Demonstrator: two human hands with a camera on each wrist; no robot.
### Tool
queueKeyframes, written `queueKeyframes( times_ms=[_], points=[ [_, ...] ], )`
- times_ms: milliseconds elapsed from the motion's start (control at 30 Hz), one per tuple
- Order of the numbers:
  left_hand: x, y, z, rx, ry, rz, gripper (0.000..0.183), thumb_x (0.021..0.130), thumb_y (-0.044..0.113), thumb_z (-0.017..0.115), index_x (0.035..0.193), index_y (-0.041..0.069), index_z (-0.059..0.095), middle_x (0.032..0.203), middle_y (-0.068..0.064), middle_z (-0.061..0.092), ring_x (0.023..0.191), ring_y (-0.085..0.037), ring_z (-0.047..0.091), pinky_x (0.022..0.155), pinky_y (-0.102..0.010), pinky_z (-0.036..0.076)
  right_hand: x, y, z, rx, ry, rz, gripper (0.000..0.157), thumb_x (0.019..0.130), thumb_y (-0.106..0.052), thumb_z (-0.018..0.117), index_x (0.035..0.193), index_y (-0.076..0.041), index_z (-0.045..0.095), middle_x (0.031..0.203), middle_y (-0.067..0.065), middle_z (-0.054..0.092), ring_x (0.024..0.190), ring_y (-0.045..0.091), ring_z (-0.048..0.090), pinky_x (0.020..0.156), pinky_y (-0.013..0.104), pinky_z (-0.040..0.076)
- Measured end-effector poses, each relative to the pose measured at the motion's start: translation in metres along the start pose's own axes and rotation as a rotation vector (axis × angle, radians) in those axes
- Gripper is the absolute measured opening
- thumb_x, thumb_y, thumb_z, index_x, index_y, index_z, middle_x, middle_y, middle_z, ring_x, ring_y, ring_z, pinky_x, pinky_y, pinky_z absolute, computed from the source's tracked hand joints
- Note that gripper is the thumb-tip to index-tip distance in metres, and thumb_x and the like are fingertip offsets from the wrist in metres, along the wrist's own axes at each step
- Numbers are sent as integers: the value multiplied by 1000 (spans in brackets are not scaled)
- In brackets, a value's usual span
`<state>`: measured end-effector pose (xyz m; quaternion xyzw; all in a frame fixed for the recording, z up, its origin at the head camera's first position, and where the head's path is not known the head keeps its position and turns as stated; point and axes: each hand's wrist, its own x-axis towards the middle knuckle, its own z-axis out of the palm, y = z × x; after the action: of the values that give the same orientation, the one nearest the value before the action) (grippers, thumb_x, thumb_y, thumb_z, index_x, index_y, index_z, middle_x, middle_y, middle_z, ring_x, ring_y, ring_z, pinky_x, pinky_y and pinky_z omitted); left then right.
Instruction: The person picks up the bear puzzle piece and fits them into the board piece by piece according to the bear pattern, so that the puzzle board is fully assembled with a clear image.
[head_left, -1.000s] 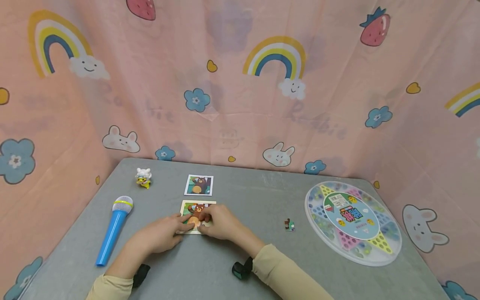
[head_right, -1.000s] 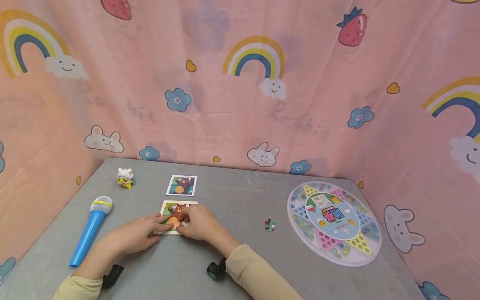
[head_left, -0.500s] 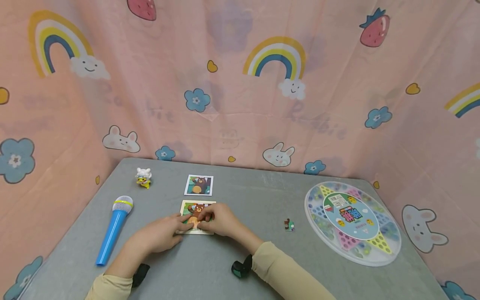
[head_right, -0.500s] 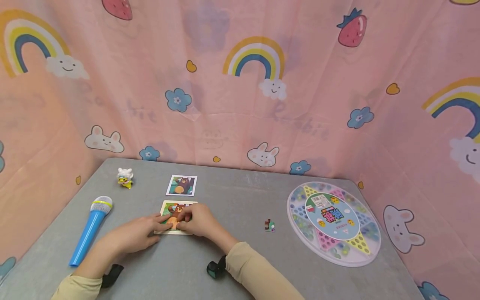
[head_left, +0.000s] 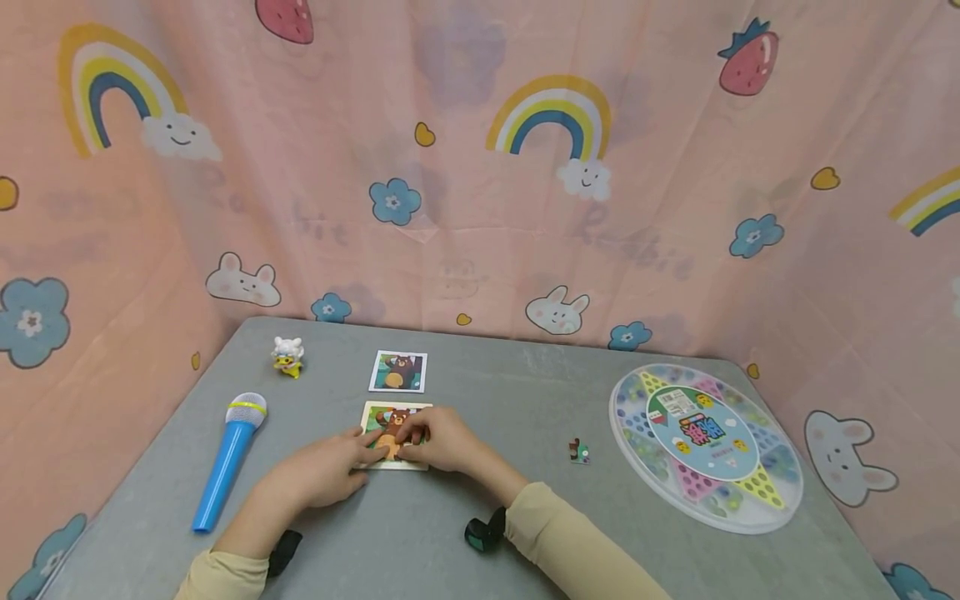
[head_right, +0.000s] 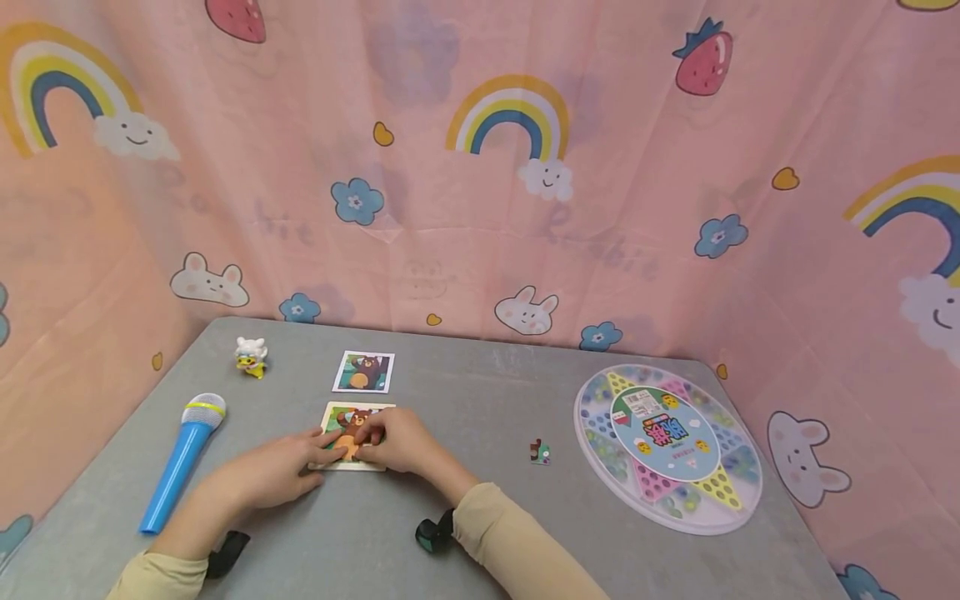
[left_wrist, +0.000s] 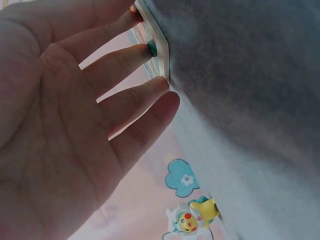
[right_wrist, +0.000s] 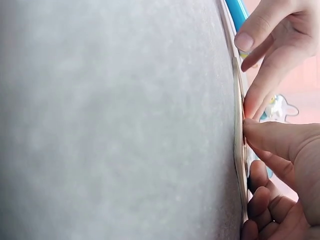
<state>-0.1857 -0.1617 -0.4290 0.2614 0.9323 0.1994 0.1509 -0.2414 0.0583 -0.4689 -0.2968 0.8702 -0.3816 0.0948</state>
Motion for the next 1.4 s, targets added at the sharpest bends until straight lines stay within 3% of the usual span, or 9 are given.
queueKeyframes(
  times_ms=[467, 633, 800, 1000, 1200, 1400],
  points=[
    [1, 4, 2, -8, 11, -35, 39, 98, 6, 71, 137, 4, 72, 157, -22, 53, 148, -53, 43, 111, -69, 43, -1, -1, 1, -41, -3, 2, 5, 92, -14, 81, 93, -11, 79, 76, -8, 60, 67, 2, 49, 62, 20, 41],
    [1, 4, 3, -9, 3, -44, 41, 98, 8, 72, 139, 6, 71, 159, -19, 52, 148, -53, 42, 112, -69, 43, -6, -3, -6, -85, -49, -46, 12, 91, -14, 81, 102, -10, 79, 81, -6, 63, 68, 2, 49, 63, 18, 41],
    [2, 3, 4, -15, -2, -49, 41, 99, 8, 72, 139, 6, 71, 161, -18, 50, 149, -53, 41, 113, -70, 41, -18, -5, -17, -41, -70, -59, 24, 93, -14, 80, 116, -8, 78, 97, 5, 71, 79, 15, 58, 71, 22, 47],
    [2, 3, 3, -12, -4, -53, 41, 99, 9, 72, 140, 5, 70, 161, -20, 49, 149, -54, 39, 115, -70, 39, -43, 5, -38, -39, 11, -26, 28, 95, -15, 80, 121, -5, 75, 111, 9, 72, 98, 23, 63, 87, 35, 53],
    [1, -1, 3, 9, 14, -25, 42, 98, 5, 72, 140, 4, 69, 159, -23, 50, 148, -56, 40, 114, -69, 40, -77, 24, -71, -109, 148, 37, 30, 96, -15, 79, 123, -4, 73, 115, 11, 71, 104, 27, 64, 91, 50, 55],
    [2, -2, 6, 35, 26, 2, 42, 98, 5, 72, 140, 5, 70, 159, -22, 51, 147, -55, 42, 113, -69, 41, -122, 52, -102, -93, 263, 91, 31, 97, -17, 79, 124, -4, 74, 117, 13, 73, 103, 28, 64, 86, 42, 56]
  ],
)
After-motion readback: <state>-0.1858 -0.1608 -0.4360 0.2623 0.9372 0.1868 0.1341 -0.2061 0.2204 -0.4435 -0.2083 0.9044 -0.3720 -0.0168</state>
